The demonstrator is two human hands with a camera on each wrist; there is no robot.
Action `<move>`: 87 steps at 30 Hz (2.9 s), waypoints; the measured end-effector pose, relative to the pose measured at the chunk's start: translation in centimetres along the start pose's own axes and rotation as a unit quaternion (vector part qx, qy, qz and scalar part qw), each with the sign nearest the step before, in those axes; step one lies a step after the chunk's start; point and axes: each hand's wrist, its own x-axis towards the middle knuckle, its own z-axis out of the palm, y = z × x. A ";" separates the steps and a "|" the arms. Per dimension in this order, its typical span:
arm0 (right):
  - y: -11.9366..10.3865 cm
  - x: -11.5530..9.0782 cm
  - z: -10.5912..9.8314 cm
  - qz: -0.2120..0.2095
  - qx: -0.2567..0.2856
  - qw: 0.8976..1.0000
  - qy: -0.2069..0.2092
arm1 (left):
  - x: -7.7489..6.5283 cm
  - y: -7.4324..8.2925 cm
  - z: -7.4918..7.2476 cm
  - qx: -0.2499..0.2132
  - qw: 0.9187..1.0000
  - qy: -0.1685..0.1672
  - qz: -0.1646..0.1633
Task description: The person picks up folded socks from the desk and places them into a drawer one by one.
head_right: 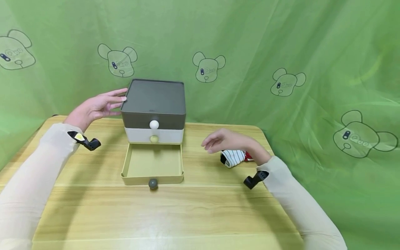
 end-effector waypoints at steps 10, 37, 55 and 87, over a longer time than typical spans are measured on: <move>6.4 -1.7 -1.9 0.049 -0.091 0.994 0.018 | 0.1 -0.1 0.0 -0.012 1.000 -0.001 0.002; 12.4 0.3 0.8 0.049 -0.156 0.985 0.051 | 0.4 -0.1 -0.1 -0.026 1.000 0.000 -0.001; 11.8 1.3 0.0 0.084 -0.030 0.994 0.067 | 0.4 0.2 -0.1 -0.029 0.999 0.007 -0.014; -4.2 7.7 2.5 0.032 0.112 0.989 0.087 | -0.1 -0.1 0.0 -0.001 1.000 0.005 0.000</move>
